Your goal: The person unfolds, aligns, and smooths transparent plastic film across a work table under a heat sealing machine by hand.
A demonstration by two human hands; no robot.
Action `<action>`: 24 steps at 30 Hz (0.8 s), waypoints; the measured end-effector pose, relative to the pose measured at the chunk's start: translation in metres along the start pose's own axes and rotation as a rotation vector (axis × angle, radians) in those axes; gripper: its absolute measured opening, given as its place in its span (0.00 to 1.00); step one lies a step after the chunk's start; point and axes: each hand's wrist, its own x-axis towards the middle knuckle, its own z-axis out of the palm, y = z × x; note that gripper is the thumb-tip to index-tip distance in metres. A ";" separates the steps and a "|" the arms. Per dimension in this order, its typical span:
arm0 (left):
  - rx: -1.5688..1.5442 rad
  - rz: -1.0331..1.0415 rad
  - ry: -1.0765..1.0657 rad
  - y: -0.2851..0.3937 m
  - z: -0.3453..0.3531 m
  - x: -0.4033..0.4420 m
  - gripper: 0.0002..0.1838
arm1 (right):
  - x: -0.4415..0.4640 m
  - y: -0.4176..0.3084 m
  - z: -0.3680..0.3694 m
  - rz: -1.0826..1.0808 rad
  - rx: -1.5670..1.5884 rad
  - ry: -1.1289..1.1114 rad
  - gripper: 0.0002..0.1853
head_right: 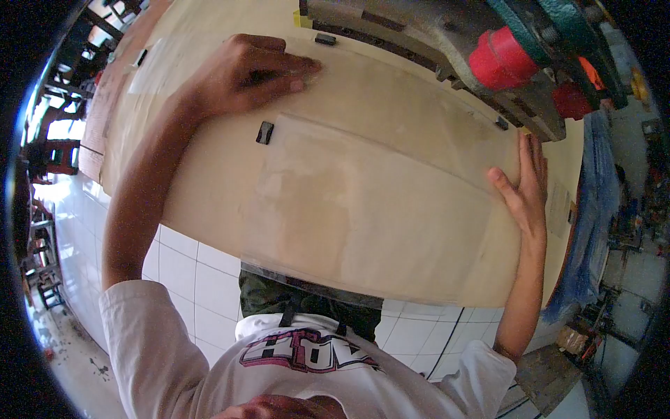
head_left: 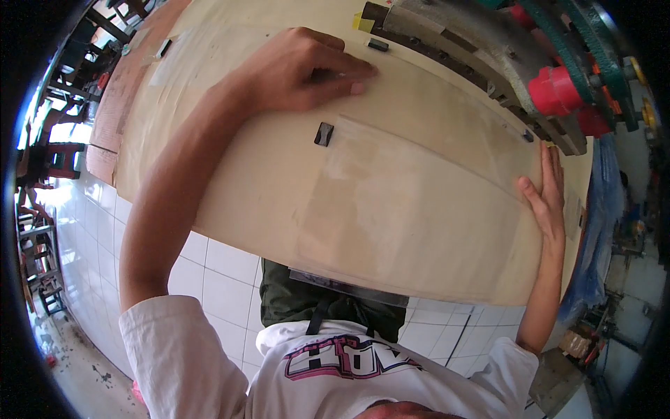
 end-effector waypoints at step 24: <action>-0.038 -0.048 0.083 -0.003 0.003 -0.003 0.07 | 0.000 0.006 0.002 -0.016 -0.058 -0.011 0.55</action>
